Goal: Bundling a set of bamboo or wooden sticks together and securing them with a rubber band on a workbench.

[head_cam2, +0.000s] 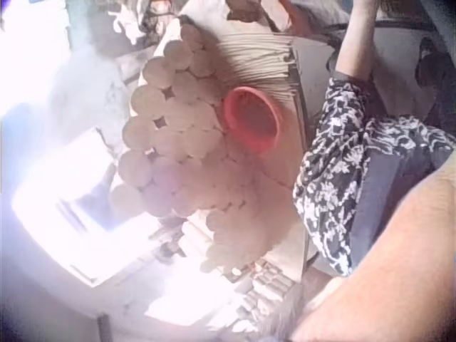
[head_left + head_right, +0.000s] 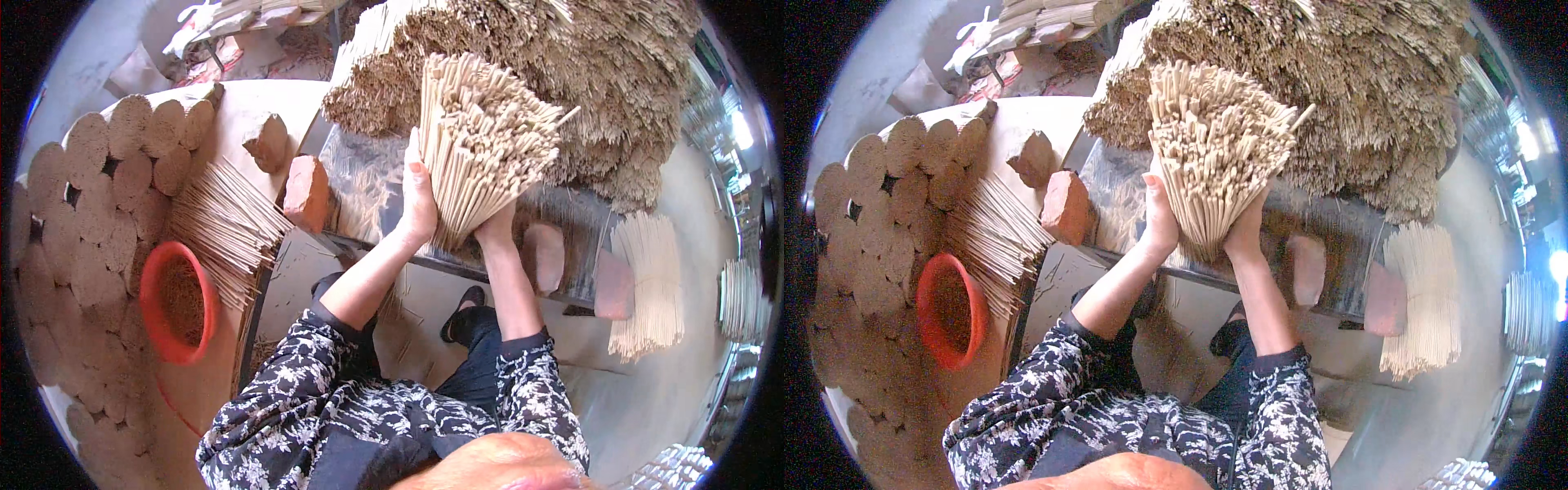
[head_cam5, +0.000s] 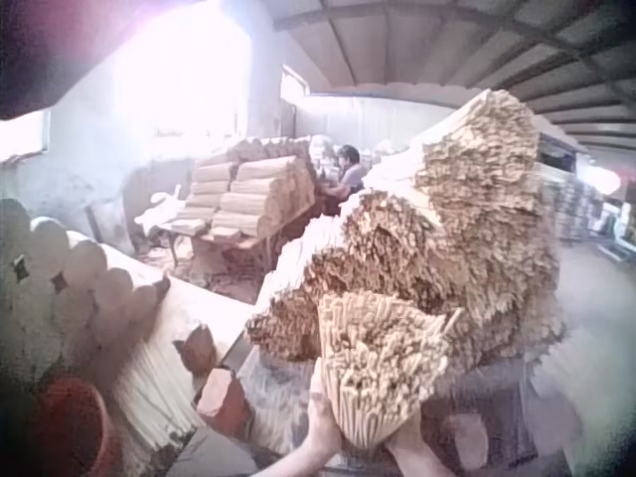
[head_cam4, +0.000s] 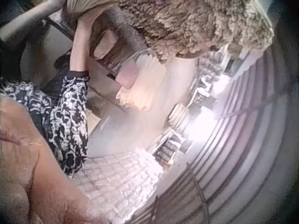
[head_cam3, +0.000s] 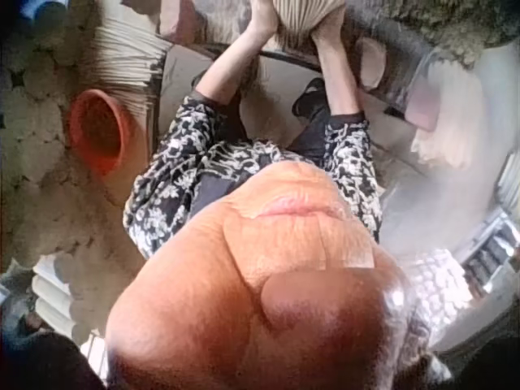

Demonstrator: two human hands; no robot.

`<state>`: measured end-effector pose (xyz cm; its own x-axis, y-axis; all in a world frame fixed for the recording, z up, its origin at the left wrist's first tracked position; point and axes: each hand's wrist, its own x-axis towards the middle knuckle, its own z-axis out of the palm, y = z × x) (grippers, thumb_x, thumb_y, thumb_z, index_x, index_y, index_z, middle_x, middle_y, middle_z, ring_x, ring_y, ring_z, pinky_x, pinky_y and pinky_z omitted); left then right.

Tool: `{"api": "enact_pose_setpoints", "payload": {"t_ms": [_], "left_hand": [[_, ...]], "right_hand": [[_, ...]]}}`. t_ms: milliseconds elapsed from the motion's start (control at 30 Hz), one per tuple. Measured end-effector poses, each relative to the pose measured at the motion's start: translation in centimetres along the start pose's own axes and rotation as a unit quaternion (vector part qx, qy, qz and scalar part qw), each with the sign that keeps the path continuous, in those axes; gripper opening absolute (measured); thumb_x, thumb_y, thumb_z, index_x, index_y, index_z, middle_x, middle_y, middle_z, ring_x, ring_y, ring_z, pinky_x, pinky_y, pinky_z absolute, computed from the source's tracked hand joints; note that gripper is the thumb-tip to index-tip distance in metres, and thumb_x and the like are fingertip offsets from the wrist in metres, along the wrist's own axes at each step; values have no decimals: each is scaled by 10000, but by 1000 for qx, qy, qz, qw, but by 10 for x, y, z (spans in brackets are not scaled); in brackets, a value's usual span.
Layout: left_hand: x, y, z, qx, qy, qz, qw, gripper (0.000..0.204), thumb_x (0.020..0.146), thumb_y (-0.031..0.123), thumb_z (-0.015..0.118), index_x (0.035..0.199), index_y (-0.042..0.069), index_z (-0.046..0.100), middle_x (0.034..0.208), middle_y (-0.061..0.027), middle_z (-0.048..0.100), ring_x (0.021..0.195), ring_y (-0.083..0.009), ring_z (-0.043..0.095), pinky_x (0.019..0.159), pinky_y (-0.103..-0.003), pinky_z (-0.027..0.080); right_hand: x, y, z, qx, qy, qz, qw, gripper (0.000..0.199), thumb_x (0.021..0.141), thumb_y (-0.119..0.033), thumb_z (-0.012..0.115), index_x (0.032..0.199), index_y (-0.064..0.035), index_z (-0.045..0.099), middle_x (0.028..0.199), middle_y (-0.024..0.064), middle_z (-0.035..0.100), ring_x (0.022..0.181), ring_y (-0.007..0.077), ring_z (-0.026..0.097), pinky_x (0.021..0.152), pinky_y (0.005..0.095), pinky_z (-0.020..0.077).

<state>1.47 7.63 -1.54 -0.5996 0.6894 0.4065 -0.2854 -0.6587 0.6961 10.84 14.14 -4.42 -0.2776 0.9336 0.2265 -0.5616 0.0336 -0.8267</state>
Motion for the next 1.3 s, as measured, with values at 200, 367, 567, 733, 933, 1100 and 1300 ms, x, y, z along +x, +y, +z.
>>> {"api": "enact_pose_setpoints", "payload": {"t_ms": [200, 367, 567, 733, 933, 1100, 1300], "left_hand": [[21, -2, -19, -5, -46, -90, 995, 897, 898, 698, 268, 1413, -36, 300, 1385, -134, 426, 1272, -204, 387, 1080, -339, 259], [-5, -25, -25, -3, 19, -39, 999, 853, 903, 695, 246, 1351, -17, 386, 1319, -114, 496, 1196, -216, 469, 1037, -352, 342], [0, -31, -30, -24, -23, -61, 998, 766, 947, 629, 203, 1412, 31, 318, 1387, -102, 435, 1249, -222, 431, 1072, -371, 324], [33, -32, -43, -15, 11, -63, 998, 908, 914, 683, 207, 1365, -92, 349, 1384, -170, 445, 1289, -244, 395, 1097, -377, 258], [-6, -13, 4, 33, 36, 2, 999, 925, 865, 746, 270, 1390, -13, 337, 1348, -121, 461, 1234, -221, 432, 1068, -363, 292], [16, -16, -24, -11, 2, -38, 999, 850, 905, 696, 246, 1401, 10, 320, 1348, -123, 460, 1226, -225, 442, 1058, -368, 322], [14, -37, -41, 44, -20, -9, 999, 884, 886, 724, 226, 1341, -13, 401, 1302, -128, 507, 1146, -237, 502, 1022, -369, 363]], "right_hand": [[-2, -37, 8, -100, 8, 2, 995, 639, 988, -515, 296, 1468, -111, 178, 1427, 93, 362, 1313, 207, 359, 1071, 389, 332], [22, -29, -5, -126, -57, 36, 990, 689, 975, -565, 273, 1473, -103, 160, 1462, 86, 303, 1347, 221, 300, 1091, 411, 290], [-6, -17, 2, -37, -46, 57, 997, 622, 968, -502, 400, 1428, -100, 285, 1365, 64, 432, 1238, 194, 441, 1023, 357, 392], [2, -28, 12, -135, 18, -19, 991, 679, 972, -564, 298, 1471, -122, 164, 1454, 83, 305, 1337, 213, 309, 1066, 422, 327], [36, -7, -13, -71, -61, 24, 995, 623, 971, -497, 398, 1439, -107, 271, 1389, 61, 409, 1248, 201, 435, 1008, 380, 401], [3, -34, 35, -40, -33, 47, 998, 664, 965, -554, 343, 1434, -87, 283, 1399, 72, 401, 1262, 212, 422, 1024, 366, 386], [29, -14, -14, -119, 58, 29, 991, 817, 917, -689, 164, 1388, -61, 390, 1371, 101, 448, 1217, 231, 442, 1051, 360, 308]]}}
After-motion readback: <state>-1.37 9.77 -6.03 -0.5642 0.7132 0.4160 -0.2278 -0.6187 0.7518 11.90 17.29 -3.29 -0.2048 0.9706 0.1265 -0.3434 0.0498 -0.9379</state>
